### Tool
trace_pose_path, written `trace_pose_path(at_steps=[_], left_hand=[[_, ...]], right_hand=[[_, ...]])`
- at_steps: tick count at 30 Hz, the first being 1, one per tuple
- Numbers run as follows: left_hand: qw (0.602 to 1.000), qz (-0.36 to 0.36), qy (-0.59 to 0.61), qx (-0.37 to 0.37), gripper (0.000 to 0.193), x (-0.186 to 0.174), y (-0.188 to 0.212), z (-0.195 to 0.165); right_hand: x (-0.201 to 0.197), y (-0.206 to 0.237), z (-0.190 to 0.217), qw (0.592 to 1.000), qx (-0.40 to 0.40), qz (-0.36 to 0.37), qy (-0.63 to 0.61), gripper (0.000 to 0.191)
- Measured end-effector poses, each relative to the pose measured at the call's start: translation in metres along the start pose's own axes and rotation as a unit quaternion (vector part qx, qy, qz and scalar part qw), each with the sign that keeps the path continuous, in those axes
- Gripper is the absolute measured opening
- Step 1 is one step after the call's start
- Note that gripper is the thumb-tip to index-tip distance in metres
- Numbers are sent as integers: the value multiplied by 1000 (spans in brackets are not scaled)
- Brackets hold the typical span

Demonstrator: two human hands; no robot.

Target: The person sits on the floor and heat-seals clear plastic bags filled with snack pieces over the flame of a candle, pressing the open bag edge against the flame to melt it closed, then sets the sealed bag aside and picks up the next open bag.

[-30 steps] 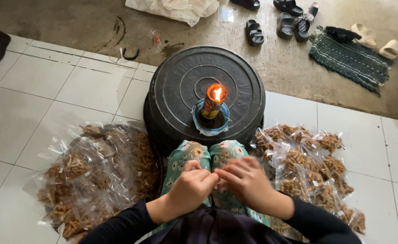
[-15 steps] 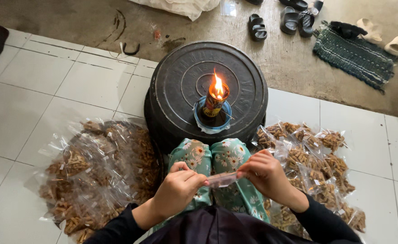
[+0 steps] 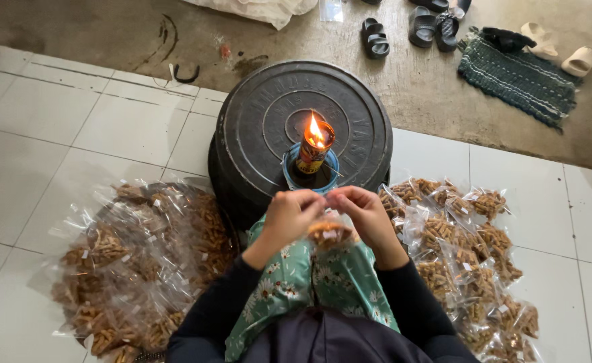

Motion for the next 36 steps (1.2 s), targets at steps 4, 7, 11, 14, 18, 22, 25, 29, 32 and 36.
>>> trace_pose_path(at_steps=[4, 7, 11, 14, 18, 22, 25, 29, 32, 36], left_hand=[[984, -12, 140, -113, 18, 11, -25, 55], [981, -37, 170, -87, 20, 15, -41, 73], [956, -35, 262, -123, 19, 25, -57, 101], [944, -32, 301, -129, 18, 29, -63, 113], [936, -32, 320, -145, 18, 31, -68, 121], [940, -41, 294, -167, 19, 30, -73, 126], [925, -25, 331, -186, 18, 34, -76, 128], [905, -13, 376, -197, 17, 36, -76, 130], [888, -5, 409, -210, 18, 39, -75, 132], [885, -6, 410, -219, 20, 39, -76, 135]], right_hand=[[-14, -33, -24, 997, 23, -49, -51, 21], [-25, -53, -27, 996, 15, -83, 0, 20], [-29, -74, -23, 996, 16, -89, 19, 18], [-27, -82, -22, 996, 12, -87, 23, 20], [-28, -89, -29, 992, 34, -117, 29, 20], [-32, -92, -33, 991, 43, -127, 17, 18], [-35, -97, -37, 990, 60, -131, 3, 17], [-34, -101, -36, 991, 62, -120, -9, 17], [-34, -102, -36, 990, 72, -122, 10, 18], [-32, -105, -33, 989, 72, -126, 5, 15]])
Point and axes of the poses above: each hand's wrist, its own y-axis away from the middle knuckle, its own x-axis out of the palm, z = x × y, the point moved 9 cm from there along -y, towards the middle knuckle, and after that the axes turned 2 degrees about y, right-handed, at the moved point
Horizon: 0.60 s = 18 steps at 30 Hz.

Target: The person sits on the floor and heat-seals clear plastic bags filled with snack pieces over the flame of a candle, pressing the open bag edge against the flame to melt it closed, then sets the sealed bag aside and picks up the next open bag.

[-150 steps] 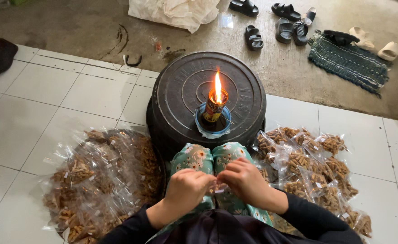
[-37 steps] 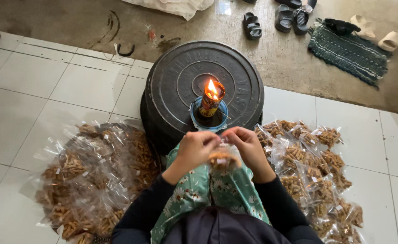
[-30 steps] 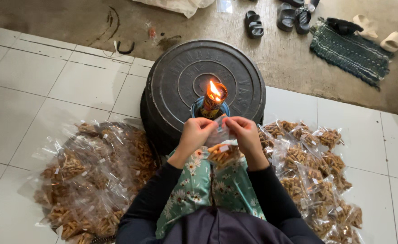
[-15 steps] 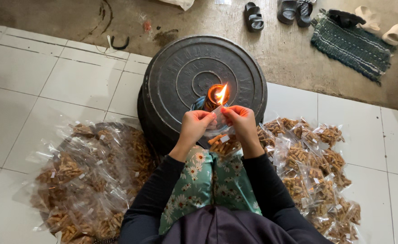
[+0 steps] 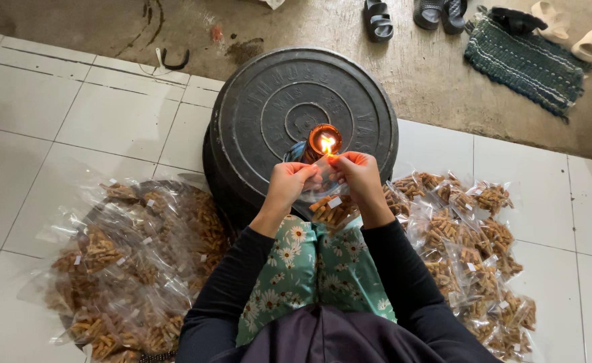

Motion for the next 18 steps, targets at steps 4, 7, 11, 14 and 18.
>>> trace_pose_path(at_steps=[4, 7, 11, 14, 18], left_hand=[[1000, 11, 2, 0, 21, 2, -2, 1], [1000, 0, 1, -7, 20, 1, -4, 4], [1000, -1, -2, -3, 20, 3, -7, 5], [1000, -3, -4, -7, 20, 3, -8, 5], [1000, -1, -1, -17, 20, 5, -9, 4]], right_hand=[[0, 1, 4, 1000, -7, 0, 7, 17], [-2, -1, 2, 1000, 0, -3, 5, 17], [-7, -5, -3, 1000, 3, -7, 7, 16], [-12, -8, -7, 1000, 11, -20, 1, 15], [-13, -9, -7, 1000, 3, -17, -15, 15]])
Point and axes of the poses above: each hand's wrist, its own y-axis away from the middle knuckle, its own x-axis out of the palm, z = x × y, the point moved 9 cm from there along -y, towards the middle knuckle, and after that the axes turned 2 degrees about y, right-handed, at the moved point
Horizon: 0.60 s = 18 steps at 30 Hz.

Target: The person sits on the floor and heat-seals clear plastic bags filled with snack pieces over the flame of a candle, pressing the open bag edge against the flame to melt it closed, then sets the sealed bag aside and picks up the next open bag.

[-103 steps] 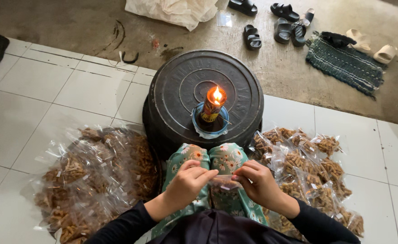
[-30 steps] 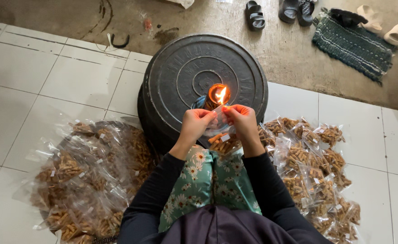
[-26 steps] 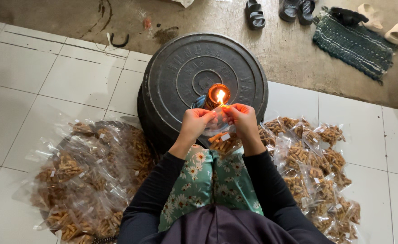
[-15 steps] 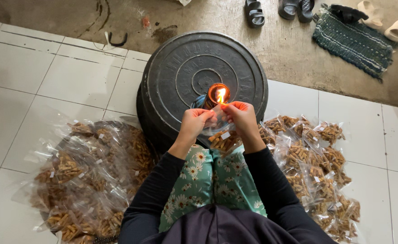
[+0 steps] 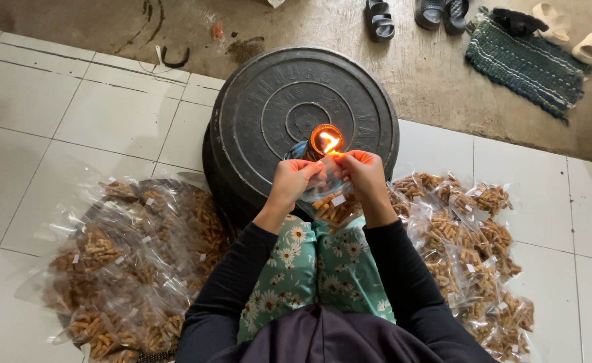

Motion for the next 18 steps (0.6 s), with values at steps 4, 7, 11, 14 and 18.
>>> trace_pose_path(at_steps=[4, 7, 11, 14, 18], left_hand=[[1000, 13, -25, 5, 22, 0, 1, -4], [999, 20, -19, -16, 20, -2, 0, -2], [998, 16, -59, -8, 20, -8, 0, -5], [998, 17, -58, -7, 20, -11, 1, -7], [993, 23, -104, 41, 20, -12, 5, -18]], right_hand=[[0, 2, 0, 1000, 3, -7, -11, 15], [1, 2, -2, 1000, 15, -16, -22, 14], [-4, 1, -4, 999, 27, -40, -24, 15], [-6, 1, -2, 999, 3, -28, -22, 16], [-9, -1, -4, 999, -5, -35, -29, 12]])
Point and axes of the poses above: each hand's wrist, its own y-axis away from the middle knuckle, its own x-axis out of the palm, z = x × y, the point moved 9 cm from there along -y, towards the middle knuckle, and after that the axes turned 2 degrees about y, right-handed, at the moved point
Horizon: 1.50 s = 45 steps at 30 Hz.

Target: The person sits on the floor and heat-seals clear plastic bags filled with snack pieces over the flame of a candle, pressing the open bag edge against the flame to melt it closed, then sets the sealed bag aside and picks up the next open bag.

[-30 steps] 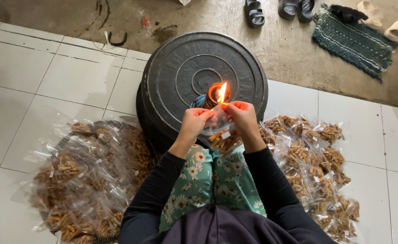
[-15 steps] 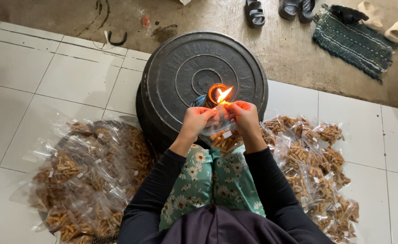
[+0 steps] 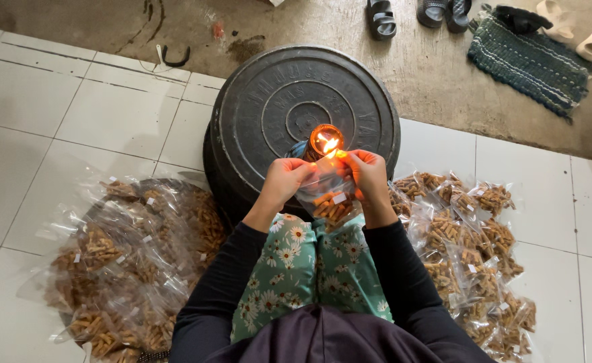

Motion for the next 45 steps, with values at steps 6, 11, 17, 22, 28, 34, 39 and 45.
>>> trace_pose_path(at_steps=[6, 11, 17, 22, 28, 34, 39, 45], left_hand=[[1000, -4, -6, 14, 20, -1, 1, -6], [1000, -8, -6, -5, 20, -3, 0, -3], [1000, -18, 7, -14, 19, -5, -1, -1], [1000, -18, 19, -7, 20, -4, 0, -3], [1000, -16, 24, 10, 19, -2, 1, -7], [999, -21, -23, 40, 19, -3, -1, -11], [999, -22, -6, 33, 17, -5, -5, -7], [999, -21, 1, 31, 18, -5, -7, -7]], right_hand=[[-3, -2, -2, 1000, -5, -2, -6, 12], [-6, -4, -1, 999, -4, -16, -29, 12], [-10, -6, 1, 999, -5, -21, -40, 11], [-10, -9, 3, 998, -15, -13, -58, 12], [-20, -13, 3, 998, -22, -30, -43, 13], [-29, -19, 4, 998, -30, -44, -19, 12], [-32, -20, 7, 998, -30, -49, -24, 12], [-33, -22, 15, 998, -37, -50, -27, 11]])
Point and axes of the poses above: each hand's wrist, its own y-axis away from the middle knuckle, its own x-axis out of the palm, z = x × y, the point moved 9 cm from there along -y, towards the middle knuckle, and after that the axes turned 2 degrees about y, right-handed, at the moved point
